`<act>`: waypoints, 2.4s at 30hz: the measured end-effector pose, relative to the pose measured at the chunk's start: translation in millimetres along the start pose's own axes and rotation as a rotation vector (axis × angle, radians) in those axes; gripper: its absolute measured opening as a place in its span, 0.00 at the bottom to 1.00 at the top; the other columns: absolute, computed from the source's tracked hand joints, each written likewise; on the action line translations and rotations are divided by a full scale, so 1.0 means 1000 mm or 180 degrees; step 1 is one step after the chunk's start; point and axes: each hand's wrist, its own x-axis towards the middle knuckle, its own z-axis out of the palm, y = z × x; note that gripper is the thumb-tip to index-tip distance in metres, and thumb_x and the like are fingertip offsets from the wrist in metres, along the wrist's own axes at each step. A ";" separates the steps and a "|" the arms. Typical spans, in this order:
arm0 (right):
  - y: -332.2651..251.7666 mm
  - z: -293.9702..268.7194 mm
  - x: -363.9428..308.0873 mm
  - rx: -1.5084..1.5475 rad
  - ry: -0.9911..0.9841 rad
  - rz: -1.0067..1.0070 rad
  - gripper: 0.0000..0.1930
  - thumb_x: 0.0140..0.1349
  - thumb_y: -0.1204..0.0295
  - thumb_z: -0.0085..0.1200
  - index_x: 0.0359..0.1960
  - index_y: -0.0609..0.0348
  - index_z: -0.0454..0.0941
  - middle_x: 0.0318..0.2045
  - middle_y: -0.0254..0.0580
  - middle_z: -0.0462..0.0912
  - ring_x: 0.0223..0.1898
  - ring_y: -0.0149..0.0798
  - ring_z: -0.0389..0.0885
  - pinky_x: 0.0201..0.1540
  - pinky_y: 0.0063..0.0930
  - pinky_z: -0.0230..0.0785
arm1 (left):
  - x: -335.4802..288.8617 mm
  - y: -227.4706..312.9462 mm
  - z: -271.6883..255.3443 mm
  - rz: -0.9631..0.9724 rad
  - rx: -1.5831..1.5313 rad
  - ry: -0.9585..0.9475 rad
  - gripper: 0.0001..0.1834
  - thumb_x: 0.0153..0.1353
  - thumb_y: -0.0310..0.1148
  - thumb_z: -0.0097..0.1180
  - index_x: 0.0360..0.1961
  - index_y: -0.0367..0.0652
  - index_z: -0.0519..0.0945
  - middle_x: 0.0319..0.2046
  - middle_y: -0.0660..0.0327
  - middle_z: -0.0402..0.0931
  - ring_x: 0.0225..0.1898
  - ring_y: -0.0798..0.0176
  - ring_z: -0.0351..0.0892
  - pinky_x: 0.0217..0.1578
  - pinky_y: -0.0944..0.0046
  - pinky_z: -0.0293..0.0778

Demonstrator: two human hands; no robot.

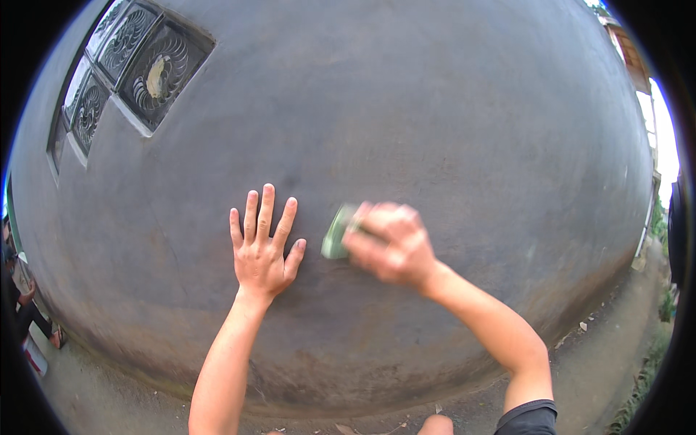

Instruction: The person smooths a freshly plastered exterior wall using a green sponge. They repeatedly rub the surface in circular and back-and-forth motions, occasionally pausing to touch the wall with their left hand. The wall includes a decorative vent near the top.

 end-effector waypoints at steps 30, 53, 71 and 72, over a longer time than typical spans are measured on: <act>0.013 -0.064 -0.106 -0.0293 0.0009 0.0337 0.15 0.68 0.63 0.71 0.56 0.38 0.90 0.62 0.40 0.84 0.59 0.45 0.82 0.61 0.43 0.76 | -0.049 0.065 0.007 -0.0562 0.0055 0.0017 0.45 0.77 0.57 0.50 0.88 0.50 0.58 0.88 0.44 0.45 0.89 0.38 0.39 0.84 0.33 0.30; -0.006 -0.028 -0.143 0.0131 -0.0393 -0.0259 0.18 0.67 0.65 0.71 0.59 0.40 0.88 0.65 0.34 0.81 0.59 0.39 0.81 0.63 0.40 0.75 | -0.070 0.057 0.032 -0.0565 0.0195 0.0219 0.42 0.81 0.55 0.43 0.87 0.43 0.57 0.87 0.41 0.46 0.88 0.36 0.42 0.83 0.33 0.33; -0.061 0.014 -0.147 0.0211 -0.0537 -0.0213 0.18 0.66 0.67 0.70 0.57 0.34 0.89 0.64 0.31 0.83 0.61 0.35 0.81 0.62 0.36 0.75 | -0.089 0.036 0.051 -0.0550 0.0102 0.0287 0.41 0.79 0.57 0.43 0.87 0.51 0.60 0.87 0.45 0.49 0.88 0.40 0.44 0.84 0.32 0.35; -0.054 0.015 -0.150 0.0125 -0.0507 -0.0263 0.19 0.65 0.67 0.71 0.58 0.35 0.89 0.63 0.31 0.83 0.60 0.35 0.81 0.61 0.35 0.76 | -0.092 0.033 0.054 -0.0541 0.0085 0.0278 0.41 0.79 0.57 0.43 0.87 0.51 0.60 0.87 0.45 0.49 0.88 0.40 0.44 0.84 0.32 0.35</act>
